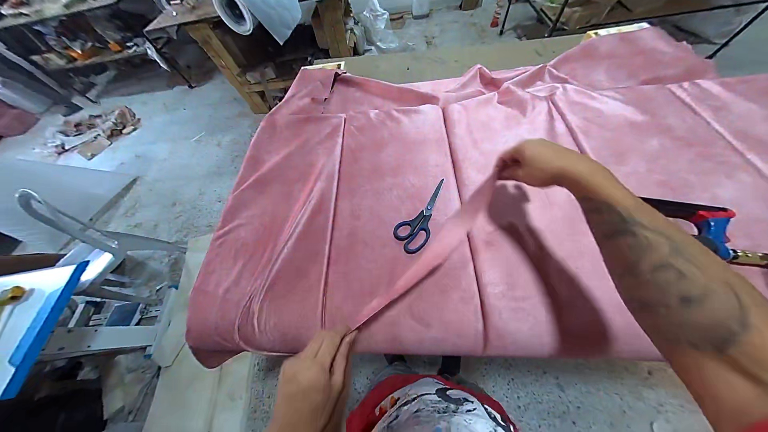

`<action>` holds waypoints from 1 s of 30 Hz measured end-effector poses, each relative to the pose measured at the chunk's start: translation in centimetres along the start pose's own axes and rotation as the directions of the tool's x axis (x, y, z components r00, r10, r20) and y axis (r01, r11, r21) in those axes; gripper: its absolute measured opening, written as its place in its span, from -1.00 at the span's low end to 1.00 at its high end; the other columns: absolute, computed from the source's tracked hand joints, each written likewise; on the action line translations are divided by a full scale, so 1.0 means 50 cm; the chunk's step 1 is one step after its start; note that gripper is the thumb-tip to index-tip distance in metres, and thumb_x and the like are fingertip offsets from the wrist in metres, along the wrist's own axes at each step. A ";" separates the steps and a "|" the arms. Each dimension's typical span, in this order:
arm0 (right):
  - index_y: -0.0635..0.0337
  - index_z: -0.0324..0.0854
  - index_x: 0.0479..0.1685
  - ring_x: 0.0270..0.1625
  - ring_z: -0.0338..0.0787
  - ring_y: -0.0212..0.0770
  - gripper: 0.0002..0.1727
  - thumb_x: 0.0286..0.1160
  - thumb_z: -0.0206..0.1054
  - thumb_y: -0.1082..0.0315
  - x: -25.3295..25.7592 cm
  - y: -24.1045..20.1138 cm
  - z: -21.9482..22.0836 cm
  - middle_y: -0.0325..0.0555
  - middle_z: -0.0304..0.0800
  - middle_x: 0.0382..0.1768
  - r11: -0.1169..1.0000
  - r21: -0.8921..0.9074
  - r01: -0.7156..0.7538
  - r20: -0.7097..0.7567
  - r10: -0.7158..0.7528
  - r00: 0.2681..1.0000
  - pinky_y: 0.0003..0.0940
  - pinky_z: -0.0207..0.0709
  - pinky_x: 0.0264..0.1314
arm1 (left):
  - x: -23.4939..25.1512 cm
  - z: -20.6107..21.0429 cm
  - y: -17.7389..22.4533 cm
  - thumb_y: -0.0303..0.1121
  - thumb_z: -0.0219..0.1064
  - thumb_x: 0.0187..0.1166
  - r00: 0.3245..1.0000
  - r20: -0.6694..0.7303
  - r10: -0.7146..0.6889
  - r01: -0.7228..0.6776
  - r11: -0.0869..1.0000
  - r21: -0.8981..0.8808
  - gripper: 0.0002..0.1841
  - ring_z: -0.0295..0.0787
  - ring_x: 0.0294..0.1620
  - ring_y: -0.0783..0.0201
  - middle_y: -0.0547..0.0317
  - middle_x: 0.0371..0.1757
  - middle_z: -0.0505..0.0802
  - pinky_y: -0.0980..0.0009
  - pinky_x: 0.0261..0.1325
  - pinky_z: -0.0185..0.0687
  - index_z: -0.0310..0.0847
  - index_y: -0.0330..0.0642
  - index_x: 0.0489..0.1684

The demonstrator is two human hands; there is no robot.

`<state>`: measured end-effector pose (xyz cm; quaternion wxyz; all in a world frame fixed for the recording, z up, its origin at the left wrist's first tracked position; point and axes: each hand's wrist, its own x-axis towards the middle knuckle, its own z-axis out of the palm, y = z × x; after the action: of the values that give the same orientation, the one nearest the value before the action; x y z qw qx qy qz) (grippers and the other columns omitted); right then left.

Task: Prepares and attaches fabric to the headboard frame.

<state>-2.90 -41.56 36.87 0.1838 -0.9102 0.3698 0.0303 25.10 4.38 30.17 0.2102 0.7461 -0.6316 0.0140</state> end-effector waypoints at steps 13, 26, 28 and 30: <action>0.12 0.66 0.40 0.45 0.69 0.12 -0.60 0.69 0.23 0.20 0.126 -0.409 0.100 0.10 0.76 0.33 0.933 -0.046 0.358 -0.338 -0.352 0.873 0.31 0.46 0.50 | 0.088 0.055 0.018 0.12 0.29 0.66 0.991 0.134 -0.008 0.036 0.977 -0.208 -0.48 0.64 0.50 0.21 0.22 0.47 0.75 0.03 0.56 0.53 0.69 0.04 0.45; -0.01 0.64 0.54 0.81 0.33 -0.20 -0.44 0.85 -0.04 -0.08 -0.216 -0.369 0.449 -0.25 0.57 0.65 0.759 -0.135 0.637 -0.121 -0.651 0.749 0.20 -0.08 0.94 | 0.177 0.160 -0.099 0.70 0.31 0.01 0.850 0.456 0.265 -0.228 0.964 -0.135 0.34 -0.32 0.97 0.28 0.54 0.93 0.10 -0.25 0.91 -0.50 -0.11 0.25 0.96; 0.05 0.69 0.46 0.77 0.41 -0.15 -0.41 0.81 -0.02 -0.12 -0.225 -0.384 0.447 -0.18 0.63 0.59 0.783 -0.151 0.604 -0.170 -0.622 0.764 0.18 -0.03 0.92 | 0.177 0.162 -0.102 0.71 0.30 0.00 0.847 0.457 0.270 -0.240 0.963 -0.125 0.35 -0.35 0.97 0.26 0.56 0.93 0.08 -0.28 0.89 -0.51 -0.12 0.27 0.96; 0.06 0.60 0.56 0.82 0.31 -0.17 -0.37 0.81 -0.03 -0.15 -0.226 -0.410 0.465 -0.19 0.52 0.68 0.798 -0.123 0.589 -0.162 -0.602 0.782 0.14 -0.09 0.95 | 0.176 0.168 -0.104 0.74 0.25 0.00 0.846 0.450 0.286 -0.266 0.958 -0.109 0.34 -0.37 0.97 0.25 0.56 0.94 0.05 -0.29 0.88 -0.50 -0.10 0.28 0.95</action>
<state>4.81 -12.30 23.81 0.1172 -0.9844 0.0783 -0.1055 29.73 -6.08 23.53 0.0659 0.6248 -0.7640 -0.1470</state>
